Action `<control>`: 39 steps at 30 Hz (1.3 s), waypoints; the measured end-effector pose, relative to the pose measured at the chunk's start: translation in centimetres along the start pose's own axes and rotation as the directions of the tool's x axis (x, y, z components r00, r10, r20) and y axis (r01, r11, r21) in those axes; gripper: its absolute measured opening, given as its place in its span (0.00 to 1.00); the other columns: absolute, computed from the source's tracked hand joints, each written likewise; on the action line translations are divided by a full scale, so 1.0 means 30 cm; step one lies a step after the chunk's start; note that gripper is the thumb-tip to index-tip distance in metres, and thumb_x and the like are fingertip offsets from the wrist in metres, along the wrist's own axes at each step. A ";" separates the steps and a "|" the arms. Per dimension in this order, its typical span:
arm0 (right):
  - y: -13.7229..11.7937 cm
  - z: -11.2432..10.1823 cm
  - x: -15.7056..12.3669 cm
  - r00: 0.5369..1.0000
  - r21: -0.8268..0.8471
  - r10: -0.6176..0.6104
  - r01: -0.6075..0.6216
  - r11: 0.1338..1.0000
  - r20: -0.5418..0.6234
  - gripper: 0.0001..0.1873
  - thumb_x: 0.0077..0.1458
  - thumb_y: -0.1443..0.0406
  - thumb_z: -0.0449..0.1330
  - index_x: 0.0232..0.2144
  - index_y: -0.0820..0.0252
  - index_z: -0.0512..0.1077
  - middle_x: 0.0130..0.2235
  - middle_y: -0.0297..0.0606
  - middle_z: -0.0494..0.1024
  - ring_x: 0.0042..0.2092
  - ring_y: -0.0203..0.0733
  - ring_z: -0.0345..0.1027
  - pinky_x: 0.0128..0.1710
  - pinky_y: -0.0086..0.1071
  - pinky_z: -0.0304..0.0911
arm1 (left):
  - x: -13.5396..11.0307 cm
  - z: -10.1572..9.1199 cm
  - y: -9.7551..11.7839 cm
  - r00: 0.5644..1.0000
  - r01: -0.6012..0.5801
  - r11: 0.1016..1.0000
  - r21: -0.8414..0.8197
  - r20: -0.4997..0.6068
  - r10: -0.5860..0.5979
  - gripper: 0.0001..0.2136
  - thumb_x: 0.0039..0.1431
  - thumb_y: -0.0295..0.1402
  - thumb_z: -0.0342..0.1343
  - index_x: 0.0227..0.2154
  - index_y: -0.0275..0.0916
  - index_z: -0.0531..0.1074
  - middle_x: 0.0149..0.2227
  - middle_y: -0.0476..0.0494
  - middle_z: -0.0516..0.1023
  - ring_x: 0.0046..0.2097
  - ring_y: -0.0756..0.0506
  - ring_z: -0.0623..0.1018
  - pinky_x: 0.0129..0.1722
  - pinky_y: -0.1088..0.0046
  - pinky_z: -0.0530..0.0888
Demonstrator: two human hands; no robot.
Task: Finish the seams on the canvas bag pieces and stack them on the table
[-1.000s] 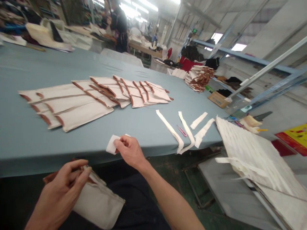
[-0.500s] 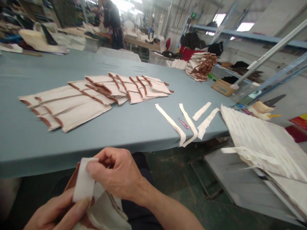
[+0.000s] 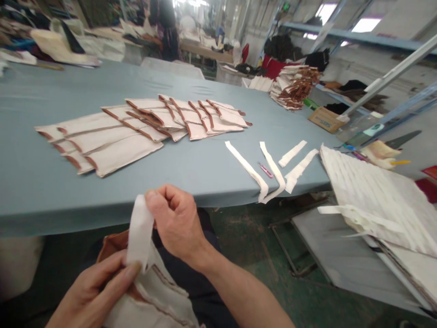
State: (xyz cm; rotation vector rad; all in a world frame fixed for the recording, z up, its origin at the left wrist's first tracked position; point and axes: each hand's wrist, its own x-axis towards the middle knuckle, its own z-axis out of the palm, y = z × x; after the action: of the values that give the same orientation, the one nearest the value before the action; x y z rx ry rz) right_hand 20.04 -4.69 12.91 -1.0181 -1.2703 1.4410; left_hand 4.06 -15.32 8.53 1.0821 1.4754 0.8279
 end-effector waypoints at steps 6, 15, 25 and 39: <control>-0.052 0.012 0.068 0.979 0.048 -0.099 0.109 0.993 -0.177 0.33 0.66 0.38 0.63 0.24 0.53 0.59 0.24 0.27 0.59 0.26 0.33 0.50 0.23 0.28 0.52 | 0.037 -0.006 -0.001 0.998 -0.039 0.999 0.001 0.047 0.039 0.23 0.64 0.56 0.66 0.23 0.42 0.77 0.23 0.50 0.78 0.28 0.47 0.74 0.30 0.77 0.69; -0.025 0.040 0.270 0.995 -0.014 -0.078 0.077 0.997 -0.062 0.31 0.62 0.37 0.69 0.31 0.56 0.68 0.26 0.26 0.65 0.27 0.32 0.55 0.25 0.28 0.49 | 0.020 -0.027 0.021 0.978 0.118 0.973 -0.199 0.191 -0.079 0.21 0.53 0.53 0.75 0.23 0.40 0.80 0.22 0.48 0.82 0.26 0.49 0.75 0.27 0.78 0.68; 0.078 0.091 0.401 0.991 -0.123 -0.075 0.062 0.991 -0.109 0.23 0.71 0.52 0.68 0.29 0.59 0.70 0.23 0.23 0.64 0.27 0.30 0.54 0.27 0.29 0.47 | -0.019 -0.028 0.063 0.948 0.288 0.881 -0.376 0.240 -0.207 0.23 0.44 0.54 0.80 0.24 0.38 0.83 0.21 0.44 0.85 0.22 0.49 0.77 0.24 0.80 0.70; 0.118 -0.083 0.312 0.951 -0.115 -0.083 0.051 0.992 -0.298 0.29 0.58 0.39 0.72 0.34 0.56 0.72 0.22 0.23 0.69 0.22 0.31 0.59 0.21 0.27 0.53 | -0.057 -0.027 0.090 0.958 0.274 0.871 -0.408 0.041 -0.283 0.25 0.38 0.52 0.82 0.20 0.40 0.74 0.16 0.52 0.77 0.19 0.52 0.71 0.21 0.83 0.66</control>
State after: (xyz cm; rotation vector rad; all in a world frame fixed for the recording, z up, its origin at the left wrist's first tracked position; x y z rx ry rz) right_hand 19.92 4.88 9.05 -1.2038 -1.1532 1.1243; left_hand 3.79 -15.95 11.77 0.5307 1.3526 0.8914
